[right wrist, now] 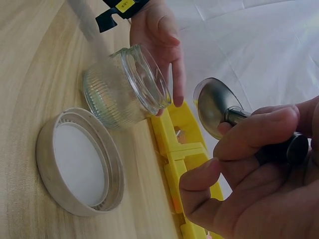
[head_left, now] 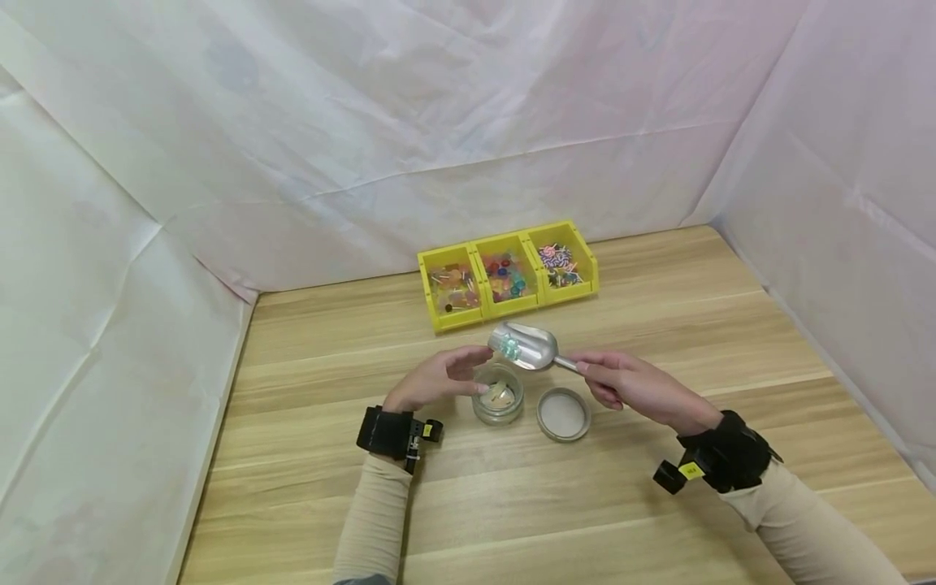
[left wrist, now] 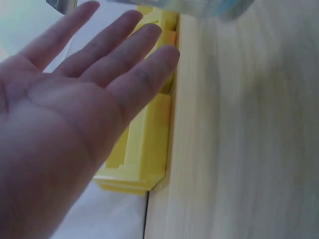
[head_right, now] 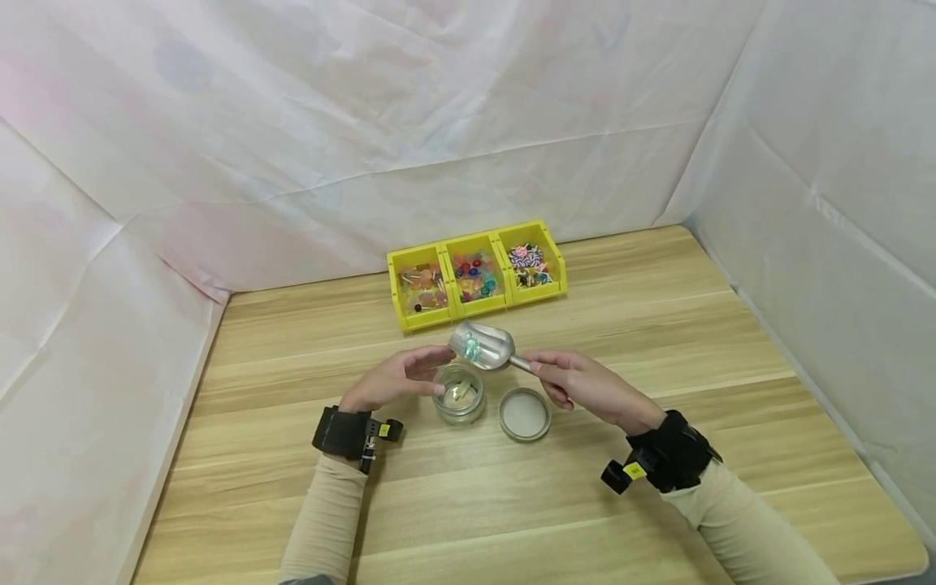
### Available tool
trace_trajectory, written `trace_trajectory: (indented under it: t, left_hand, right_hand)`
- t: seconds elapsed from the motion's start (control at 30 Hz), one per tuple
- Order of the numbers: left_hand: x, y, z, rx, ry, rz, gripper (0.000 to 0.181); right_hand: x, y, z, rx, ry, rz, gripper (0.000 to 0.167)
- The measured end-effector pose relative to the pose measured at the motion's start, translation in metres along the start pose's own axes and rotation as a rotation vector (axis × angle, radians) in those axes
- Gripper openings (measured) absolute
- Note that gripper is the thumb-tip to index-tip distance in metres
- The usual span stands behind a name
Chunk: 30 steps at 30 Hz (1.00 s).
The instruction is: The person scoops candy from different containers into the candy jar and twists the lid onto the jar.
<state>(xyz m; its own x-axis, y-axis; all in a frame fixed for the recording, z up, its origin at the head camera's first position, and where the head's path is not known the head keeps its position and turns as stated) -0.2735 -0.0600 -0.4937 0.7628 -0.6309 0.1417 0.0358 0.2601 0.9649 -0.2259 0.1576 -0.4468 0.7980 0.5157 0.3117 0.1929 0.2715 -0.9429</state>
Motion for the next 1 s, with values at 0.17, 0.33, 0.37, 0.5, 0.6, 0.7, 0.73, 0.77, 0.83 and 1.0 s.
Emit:
trace_trajectory:
  t: [0.17, 0.33, 0.37, 0.5, 0.6, 0.7, 0.73, 0.77, 0.83, 1.0]
  left_hand:
    - [-0.004, 0.003, -0.010, 0.030, -0.069, -0.049, 0.072]
    - [-0.005, 0.005, -0.017, -0.043, -0.106, -0.072, 0.079]
    - [-0.005, 0.004, -0.018, -0.054, -0.109, -0.068, 0.080]
    - [-0.005, 0.006, -0.020, -0.039, -0.127, -0.067, 0.081]
    - [-0.005, 0.006, -0.021, -0.019, -0.133, -0.064, 0.081]
    - [-0.005, 0.006, -0.021, -0.001, -0.142, -0.065, 0.082]
    - [-0.005, 0.005, -0.021, 0.001, -0.143, -0.064, 0.083]
    - [-0.005, 0.004, -0.021, 0.000, -0.143, -0.060, 0.084]
    - [-0.005, 0.002, -0.021, -0.005, -0.141, -0.051, 0.084]
    - [-0.005, -0.001, -0.018, -0.047, -0.118, -0.031, 0.084]
  right_hand:
    - [0.002, 0.000, -0.002, 0.006, 0.000, 0.002, 0.050]
    - [0.004, -0.001, -0.003, -0.007, 0.001, 0.004, 0.051]
    - [0.004, -0.002, -0.004, -0.009, -0.002, 0.005, 0.051]
    - [0.006, -0.002, -0.005, -0.009, -0.011, 0.006, 0.051]
    - [0.008, -0.002, -0.006, -0.005, -0.015, 0.004, 0.051]
    - [0.010, 0.000, -0.005, 0.003, -0.009, -0.017, 0.051]
    - [0.011, 0.000, -0.005, 0.005, -0.009, -0.023, 0.051]
    - [0.012, 0.001, -0.006, 0.007, -0.010, -0.026, 0.051]
    - [0.014, 0.001, -0.007, 0.009, -0.017, -0.025, 0.051]
    - [0.017, -0.001, -0.008, 0.019, -0.027, -0.010, 0.051]
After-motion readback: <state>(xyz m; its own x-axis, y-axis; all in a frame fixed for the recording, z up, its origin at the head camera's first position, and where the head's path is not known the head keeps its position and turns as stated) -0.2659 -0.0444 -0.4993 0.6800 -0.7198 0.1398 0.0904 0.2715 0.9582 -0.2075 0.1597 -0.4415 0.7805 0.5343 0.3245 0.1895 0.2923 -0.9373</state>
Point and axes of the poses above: each hand's wrist, its own x-axis away from the middle knuckle, its own z-axis out of the back of the hand, y = z × x, the point moved 10 cm from there along -x, towards the middle knuckle, and after that the axes turned 3 degrees about y, right-handed, at the moved point
